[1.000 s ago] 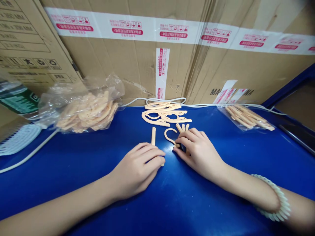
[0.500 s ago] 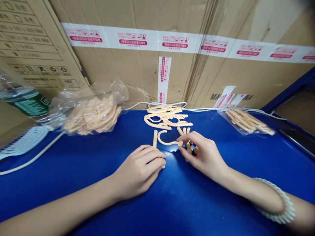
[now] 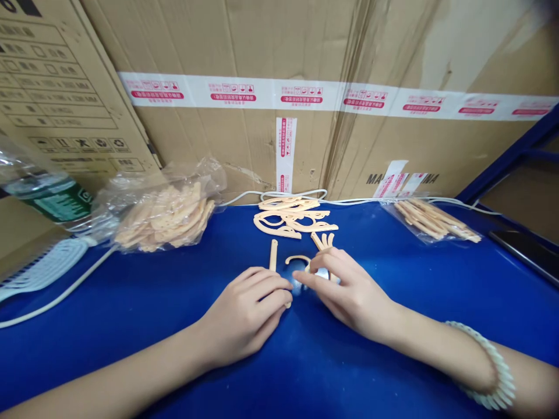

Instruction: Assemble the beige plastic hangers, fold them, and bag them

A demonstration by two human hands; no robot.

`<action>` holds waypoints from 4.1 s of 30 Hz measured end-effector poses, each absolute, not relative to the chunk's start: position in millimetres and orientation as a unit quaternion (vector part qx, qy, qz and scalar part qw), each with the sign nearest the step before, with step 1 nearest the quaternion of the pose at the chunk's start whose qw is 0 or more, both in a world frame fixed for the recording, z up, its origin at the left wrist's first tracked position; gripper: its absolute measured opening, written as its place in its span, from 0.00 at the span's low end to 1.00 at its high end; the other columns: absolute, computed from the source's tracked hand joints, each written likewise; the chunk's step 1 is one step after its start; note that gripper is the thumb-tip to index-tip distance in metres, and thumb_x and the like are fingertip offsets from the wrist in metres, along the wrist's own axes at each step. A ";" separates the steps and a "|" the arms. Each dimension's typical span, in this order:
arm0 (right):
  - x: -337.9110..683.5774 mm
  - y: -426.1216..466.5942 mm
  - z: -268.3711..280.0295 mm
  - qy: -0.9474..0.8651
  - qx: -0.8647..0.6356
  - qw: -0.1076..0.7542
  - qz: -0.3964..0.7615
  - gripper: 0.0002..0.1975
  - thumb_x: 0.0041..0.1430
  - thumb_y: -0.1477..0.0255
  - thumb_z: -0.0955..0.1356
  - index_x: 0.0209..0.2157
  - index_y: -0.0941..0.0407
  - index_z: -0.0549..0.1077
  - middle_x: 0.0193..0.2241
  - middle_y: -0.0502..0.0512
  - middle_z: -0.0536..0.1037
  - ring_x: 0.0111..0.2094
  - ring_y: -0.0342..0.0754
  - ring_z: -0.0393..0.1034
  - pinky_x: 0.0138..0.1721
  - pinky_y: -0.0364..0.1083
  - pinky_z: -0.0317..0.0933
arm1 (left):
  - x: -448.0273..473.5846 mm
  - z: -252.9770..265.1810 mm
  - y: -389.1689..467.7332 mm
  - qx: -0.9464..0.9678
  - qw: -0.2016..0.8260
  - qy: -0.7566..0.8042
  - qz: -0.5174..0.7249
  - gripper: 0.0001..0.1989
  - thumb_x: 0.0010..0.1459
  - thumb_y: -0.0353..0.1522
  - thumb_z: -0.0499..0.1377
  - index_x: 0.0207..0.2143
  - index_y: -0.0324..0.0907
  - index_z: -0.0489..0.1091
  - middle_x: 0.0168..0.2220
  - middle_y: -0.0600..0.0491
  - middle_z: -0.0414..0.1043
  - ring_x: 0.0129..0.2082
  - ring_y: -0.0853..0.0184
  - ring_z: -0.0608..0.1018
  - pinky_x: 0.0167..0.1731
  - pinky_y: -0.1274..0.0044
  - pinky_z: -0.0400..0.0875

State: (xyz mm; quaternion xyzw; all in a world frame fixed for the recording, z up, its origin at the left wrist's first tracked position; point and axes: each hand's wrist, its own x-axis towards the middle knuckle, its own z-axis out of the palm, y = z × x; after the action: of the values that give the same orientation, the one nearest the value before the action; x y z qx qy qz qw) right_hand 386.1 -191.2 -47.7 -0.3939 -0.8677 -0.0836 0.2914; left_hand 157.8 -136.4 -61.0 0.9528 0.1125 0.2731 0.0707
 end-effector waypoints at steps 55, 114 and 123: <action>403.6 -179.3 -35.8 -0.914 -0.370 0.165 0.011 0.15 0.68 0.75 0.59 0.51 0.59 0.71 0.44 0.63 0.75 0.46 0.53 0.66 0.49 0.55 0.61 | 156.0 -56.1 -135.8 0.950 0.057 0.165 0.259 0.06 0.63 0.25 0.53 0.38 0.40 0.68 0.40 0.50 0.76 0.41 0.61 0.76 0.40 0.69 0.69; 398.9 -107.0 -8.0 -0.659 -0.495 0.482 0.298 0.10 0.51 0.70 0.72 0.36 0.58 0.77 0.39 0.57 0.80 0.36 0.48 0.76 0.42 0.50 0.71 | 153.6 -52.4 -141.3 0.869 0.162 0.184 0.430 0.08 0.60 0.22 0.54 0.35 0.41 0.71 0.38 0.51 0.76 0.38 0.65 0.78 0.40 0.72 0.71; 397.2 -187.7 -23.7 -0.688 -0.420 0.479 0.347 0.04 0.60 0.72 0.69 0.38 0.52 0.76 0.41 0.56 0.74 0.47 0.50 0.71 0.44 0.49 0.69 | 157.7 -46.7 -141.3 0.774 0.307 0.351 0.429 0.15 0.60 0.32 0.59 0.50 0.46 0.67 0.48 0.51 0.71 0.46 0.62 0.74 0.45 0.68 0.70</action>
State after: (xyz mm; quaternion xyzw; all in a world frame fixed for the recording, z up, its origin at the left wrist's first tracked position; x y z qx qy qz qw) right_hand 397.2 -187.7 -23.7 -0.4200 -0.6879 0.3474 0.4793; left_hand 157.7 -141.3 -46.7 0.7736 0.3511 0.4288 0.3073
